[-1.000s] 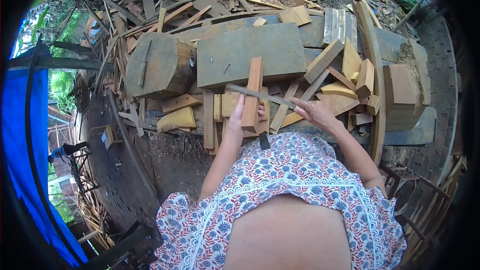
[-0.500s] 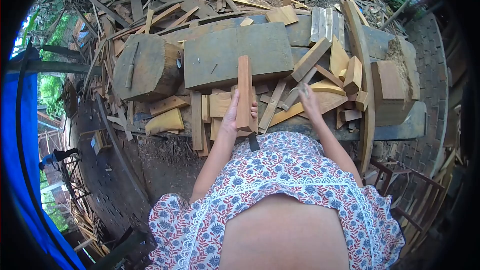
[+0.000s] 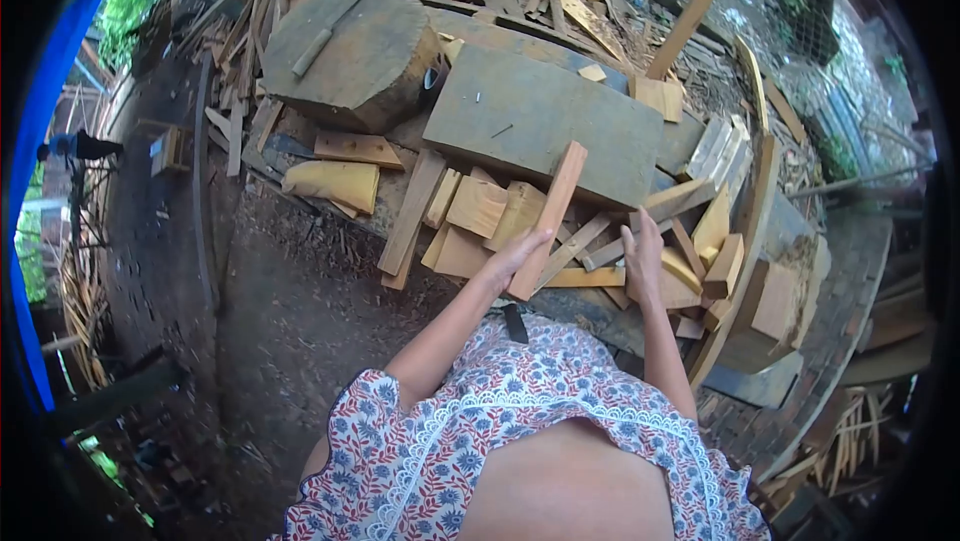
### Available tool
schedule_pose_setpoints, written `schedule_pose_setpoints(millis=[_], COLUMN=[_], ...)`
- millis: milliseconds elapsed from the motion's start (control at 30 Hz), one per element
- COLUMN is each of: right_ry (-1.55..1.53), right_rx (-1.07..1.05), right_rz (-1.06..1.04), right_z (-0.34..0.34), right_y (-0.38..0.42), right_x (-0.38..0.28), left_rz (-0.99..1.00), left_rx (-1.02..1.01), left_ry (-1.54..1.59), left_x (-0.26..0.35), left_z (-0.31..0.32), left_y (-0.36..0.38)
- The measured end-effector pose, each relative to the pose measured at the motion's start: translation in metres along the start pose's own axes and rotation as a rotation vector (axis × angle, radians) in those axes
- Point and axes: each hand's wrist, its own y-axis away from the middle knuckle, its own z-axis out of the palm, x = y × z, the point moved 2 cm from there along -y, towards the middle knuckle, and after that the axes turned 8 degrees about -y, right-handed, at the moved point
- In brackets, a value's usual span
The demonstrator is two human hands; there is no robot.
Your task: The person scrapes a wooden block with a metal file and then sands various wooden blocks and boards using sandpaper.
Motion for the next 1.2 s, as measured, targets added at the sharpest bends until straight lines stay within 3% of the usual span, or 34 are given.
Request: schedule_pose_setpoints(millis=[133,200,300,433,500,567,733,800,833,900,967,1033,1100,1133,1200], right_ry=[0.03,0.098,0.216,0.498,0.727,0.842,0.594,0.285,0.289,0.322,0.361,0.345,0.285,0.09,0.126], right_rx=[-0.149,-0.241,-0.236,-0.196,-0.195,-0.278,-0.225,-0.159,-0.056,0.035,0.125,0.202,-0.109,-0.132,-0.326], right_rz=[-0.485,-0.663,-0.863,-0.755,-0.642,-0.557,-0.701,-0.903,-0.997,-0.951,-0.883,-0.733,-0.484,-0.607,-0.755], right_z=[0.059,0.113,0.21,0.325,0.354,0.362,0.319,0.269,0.245,0.191,0.137,0.091,0.059,0.049,0.038], right_y=[-0.07,-0.107,-0.162,-0.229,-0.245,-0.25,-0.249,-0.235,-0.23,-0.219,-0.192,-0.165,-0.117,-0.087,-0.028], right_x=[-0.117,-0.165,-0.219,-0.247,-0.252,-0.255,-0.261,-0.271,-0.268,-0.257,-0.226,-0.194,-0.173,-0.167,-0.158], left_rz=[-0.003,-0.102,-0.049,0.085,-0.068,-0.107,-0.21,-0.198,-0.213,-0.249,-0.25,-0.27,-0.28,-0.255,-0.238], left_rx=[-0.02,-0.107,-0.133,-0.07,-0.316,-0.332,-0.39,-0.429,-0.412,-0.423,-0.538,-0.475,-0.449,-0.463,-0.458], left_ry=[0.019,0.084,0.083,0.04,0.191,0.198,0.29,0.426,0.48,0.521,0.763,0.822,0.838,0.816,0.776], left_x=[0.014,0.017,0.024,0.008,0.038,0.039,0.037,0.04,0.045,0.051,0.05,0.054,0.044,0.039,0.04], left_z=[-0.011,-0.019,-0.029,-0.038,-0.051,-0.059,-0.062,-0.059,-0.062,-0.064,-0.062,-0.055,-0.046,-0.043,-0.03], left_y=[0.007,0.007,0.008,-0.026,0.007,0.005,0.002,0.004,0.006,0.006,-0.001,0.003,-0.003,-0.005,-0.001])
